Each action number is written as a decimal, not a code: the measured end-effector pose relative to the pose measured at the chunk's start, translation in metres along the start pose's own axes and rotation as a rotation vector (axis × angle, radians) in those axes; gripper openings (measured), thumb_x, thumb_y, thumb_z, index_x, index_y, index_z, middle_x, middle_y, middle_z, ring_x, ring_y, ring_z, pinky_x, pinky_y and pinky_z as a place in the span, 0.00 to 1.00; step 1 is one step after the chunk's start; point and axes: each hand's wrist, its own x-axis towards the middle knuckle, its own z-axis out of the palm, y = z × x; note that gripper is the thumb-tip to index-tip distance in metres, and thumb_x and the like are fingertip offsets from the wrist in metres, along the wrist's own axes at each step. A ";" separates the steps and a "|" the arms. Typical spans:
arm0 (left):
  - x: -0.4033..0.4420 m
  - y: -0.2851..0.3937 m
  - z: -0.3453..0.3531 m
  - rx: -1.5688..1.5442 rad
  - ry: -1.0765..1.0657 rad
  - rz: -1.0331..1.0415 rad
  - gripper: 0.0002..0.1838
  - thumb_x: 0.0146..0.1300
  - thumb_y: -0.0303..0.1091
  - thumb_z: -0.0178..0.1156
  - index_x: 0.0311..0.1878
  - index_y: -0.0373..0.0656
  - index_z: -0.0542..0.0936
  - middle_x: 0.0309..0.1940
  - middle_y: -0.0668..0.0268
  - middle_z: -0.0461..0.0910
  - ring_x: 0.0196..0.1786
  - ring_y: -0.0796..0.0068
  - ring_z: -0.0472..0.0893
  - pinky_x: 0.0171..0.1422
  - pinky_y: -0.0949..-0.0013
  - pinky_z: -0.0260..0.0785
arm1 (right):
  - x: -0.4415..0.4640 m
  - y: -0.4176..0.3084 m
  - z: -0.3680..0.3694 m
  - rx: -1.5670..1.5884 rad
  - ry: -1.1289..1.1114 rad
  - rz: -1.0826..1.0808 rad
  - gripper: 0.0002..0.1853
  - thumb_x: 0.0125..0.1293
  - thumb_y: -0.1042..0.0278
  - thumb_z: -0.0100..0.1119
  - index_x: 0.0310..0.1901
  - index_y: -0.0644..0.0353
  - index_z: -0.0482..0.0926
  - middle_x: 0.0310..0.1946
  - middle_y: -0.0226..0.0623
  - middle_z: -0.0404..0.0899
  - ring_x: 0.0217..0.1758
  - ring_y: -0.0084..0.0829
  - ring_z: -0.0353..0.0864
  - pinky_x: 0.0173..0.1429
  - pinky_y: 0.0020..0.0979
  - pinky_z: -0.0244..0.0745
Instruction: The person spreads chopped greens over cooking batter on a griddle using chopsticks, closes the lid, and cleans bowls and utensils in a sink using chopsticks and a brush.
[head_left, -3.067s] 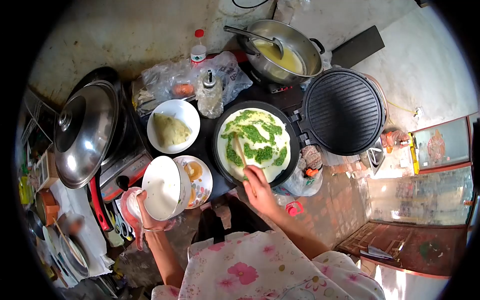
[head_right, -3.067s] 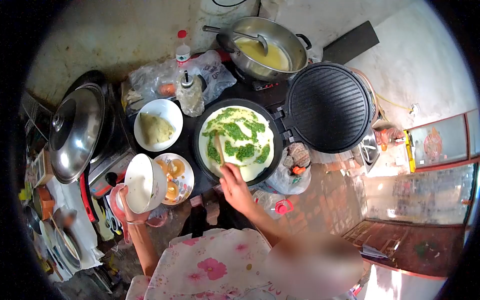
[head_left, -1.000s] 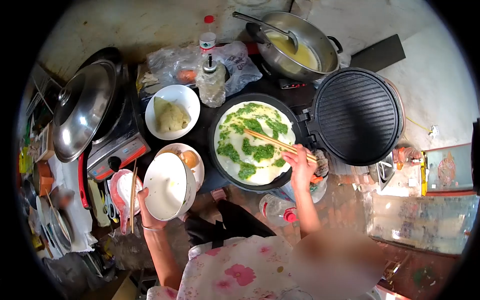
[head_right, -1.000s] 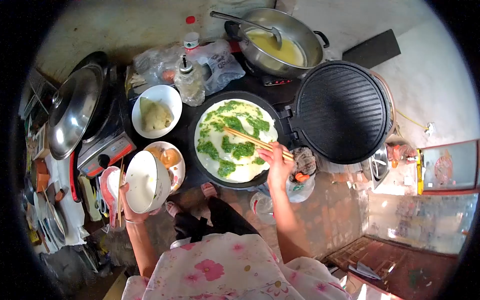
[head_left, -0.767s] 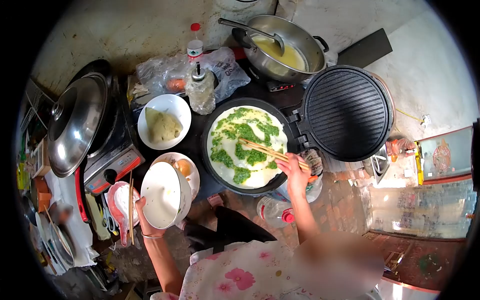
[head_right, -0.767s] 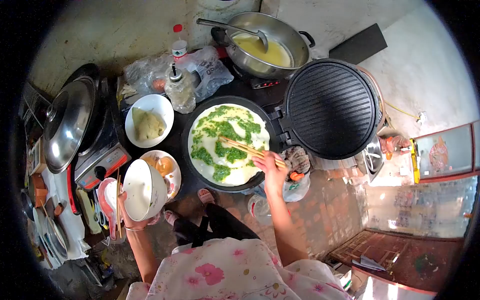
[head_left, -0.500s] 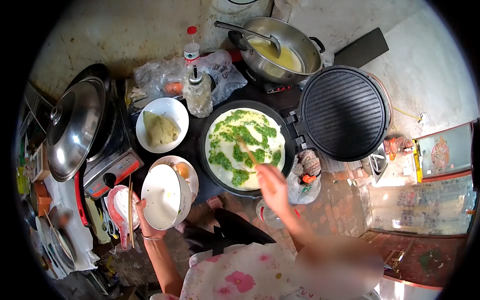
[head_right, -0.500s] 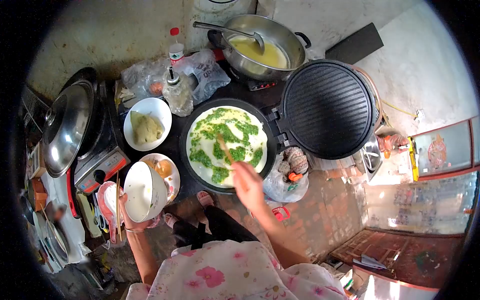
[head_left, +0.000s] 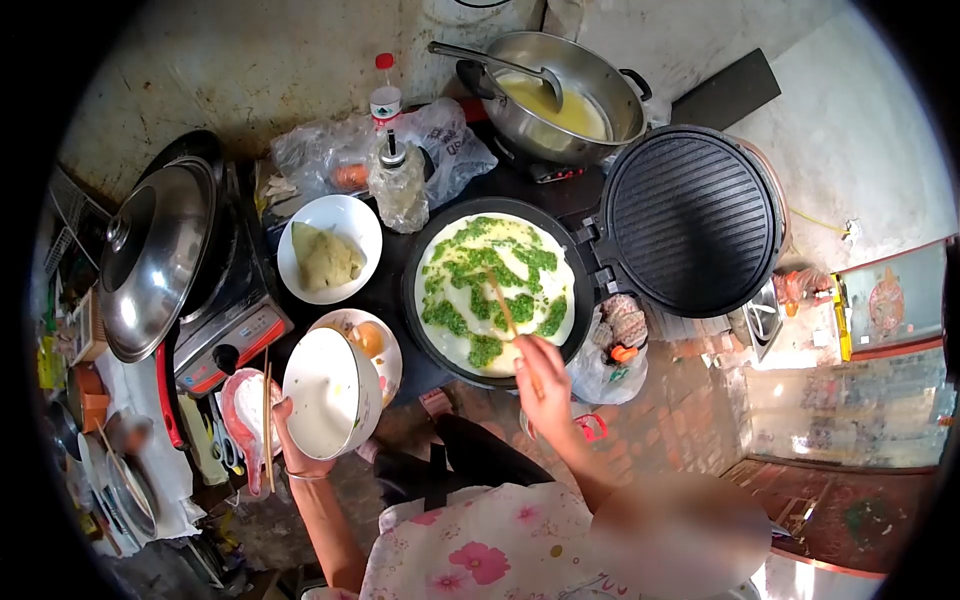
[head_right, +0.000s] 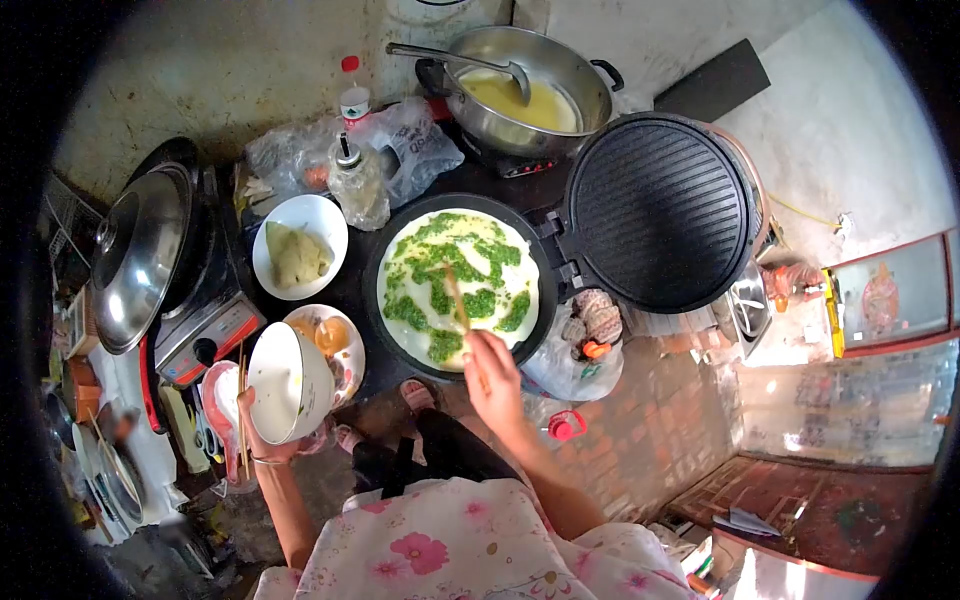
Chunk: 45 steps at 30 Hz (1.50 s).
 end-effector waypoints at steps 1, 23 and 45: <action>0.000 0.000 0.000 0.003 0.001 0.000 0.31 0.55 0.53 0.49 0.57 0.40 0.67 0.51 0.60 0.72 0.52 0.62 0.73 0.54 0.57 0.68 | 0.001 0.003 0.001 -0.005 -0.001 0.003 0.13 0.59 0.76 0.53 0.47 0.70 0.73 0.44 0.49 0.72 0.42 0.44 0.76 0.46 0.33 0.72; 0.000 -0.007 0.005 -0.024 -0.022 -0.020 0.30 0.56 0.53 0.47 0.56 0.40 0.69 0.50 0.60 0.73 0.52 0.62 0.73 0.55 0.57 0.66 | -0.004 -0.004 -0.024 0.028 -0.169 -0.063 0.12 0.58 0.77 0.55 0.45 0.68 0.74 0.44 0.47 0.73 0.43 0.42 0.76 0.46 0.32 0.72; 0.009 -0.011 0.021 0.016 -0.067 -0.059 0.31 0.55 0.55 0.49 0.56 0.42 0.68 0.51 0.62 0.72 0.53 0.63 0.72 0.56 0.58 0.65 | 0.049 0.052 -0.032 0.346 0.014 0.193 0.10 0.62 0.77 0.51 0.45 0.69 0.73 0.39 0.42 0.77 0.43 0.31 0.79 0.45 0.26 0.74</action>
